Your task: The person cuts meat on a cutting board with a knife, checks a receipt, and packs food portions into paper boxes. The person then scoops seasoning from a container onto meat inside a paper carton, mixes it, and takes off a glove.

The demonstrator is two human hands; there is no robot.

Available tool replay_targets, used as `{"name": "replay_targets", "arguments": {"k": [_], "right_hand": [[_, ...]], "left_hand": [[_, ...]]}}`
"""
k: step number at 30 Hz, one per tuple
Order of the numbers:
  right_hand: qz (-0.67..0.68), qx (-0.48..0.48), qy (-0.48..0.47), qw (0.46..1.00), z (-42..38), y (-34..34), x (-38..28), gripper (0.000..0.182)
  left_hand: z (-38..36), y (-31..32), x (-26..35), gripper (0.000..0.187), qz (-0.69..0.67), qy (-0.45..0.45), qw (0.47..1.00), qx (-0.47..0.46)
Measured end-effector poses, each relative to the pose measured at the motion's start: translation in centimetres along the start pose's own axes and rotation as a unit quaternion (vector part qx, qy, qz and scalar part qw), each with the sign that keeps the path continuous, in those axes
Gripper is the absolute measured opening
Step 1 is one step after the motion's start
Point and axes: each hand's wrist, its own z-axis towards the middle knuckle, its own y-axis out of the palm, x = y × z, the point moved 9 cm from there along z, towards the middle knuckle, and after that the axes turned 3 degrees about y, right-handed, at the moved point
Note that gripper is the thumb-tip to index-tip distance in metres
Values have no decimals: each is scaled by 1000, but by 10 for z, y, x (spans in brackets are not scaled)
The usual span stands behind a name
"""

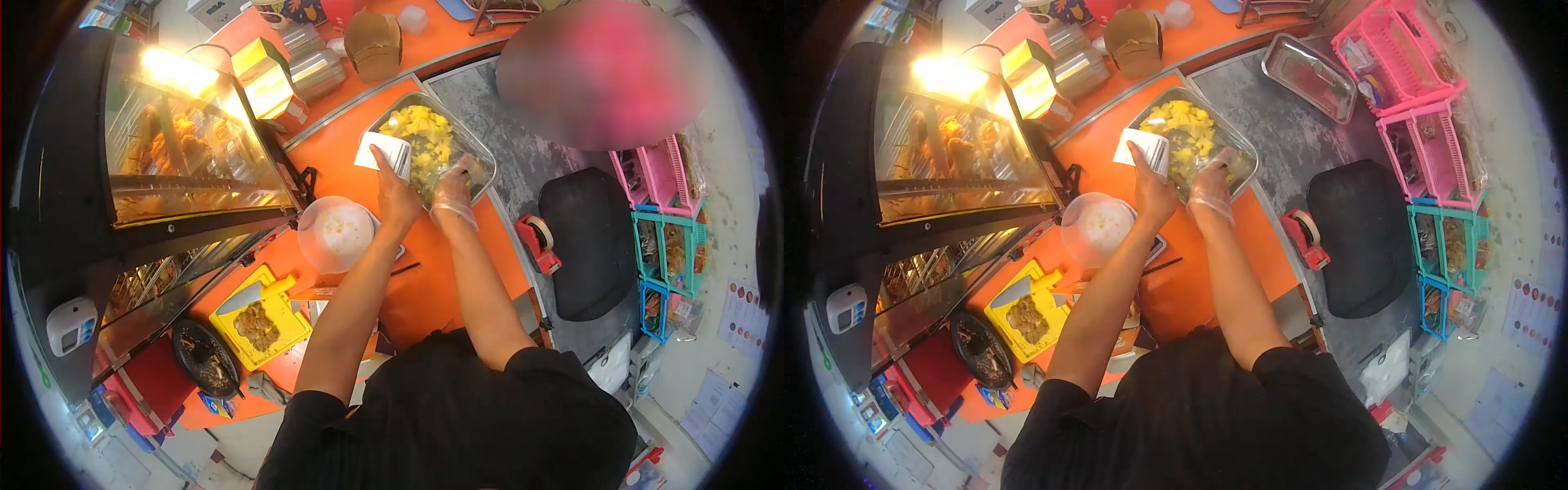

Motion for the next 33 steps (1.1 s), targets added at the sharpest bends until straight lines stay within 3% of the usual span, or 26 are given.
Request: {"name": "replay_targets", "arguments": {"k": [2,3,4,6,8,9,11,15,18,20,24,26,30,33], "right_hand": [[188,-10,50,981,21,2,2,72],[189,-10,45,981,20,-5,-1,72],[142,-42,-49,988,12,-16,-22,74],[88,-80,-141,983,13,-11,-26,77],[-121,-143,-231,955,26,31,-13,55],[-122,-145,-234,953,30,26,-19,55],[-269,-218,-254,903,14,25,-22,51],[-274,-235,-265,894,6,15,-32,44],[-341,-255,-304,852,-2,16,-32,40],[-332,-165,-429,824,-8,12,-26,35],[-371,-196,-356,835,-15,6,-28,39],[-406,-245,-339,812,-16,5,-27,42],[-398,-279,-382,786,-2,9,-33,46],[-350,-337,-311,817,25,7,-21,66]], "left_hand": [[-1,4,0,114,-21,-20,999,-30],[2,3,0,114,-21,-18,999,-26],[4,1,1,114,-24,-10,1000,-16],[4,-5,-2,114,-25,-11,1000,-6],[5,-12,-4,116,-38,-28,999,-2],[10,-13,-9,116,-37,-30,999,2],[7,-18,-14,120,-30,-1,999,38],[3,-19,-28,122,-112,-6,993,21],[3,-12,-35,122,-154,-28,988,1],[2,-13,-34,122,-173,-30,984,9],[1,-13,-29,121,-127,-37,991,-4],[3,-11,-35,120,-125,-33,992,-2],[3,-14,-30,119,-92,-18,996,-1],[2,-28,-16,118,-34,-10,999,11]]}}
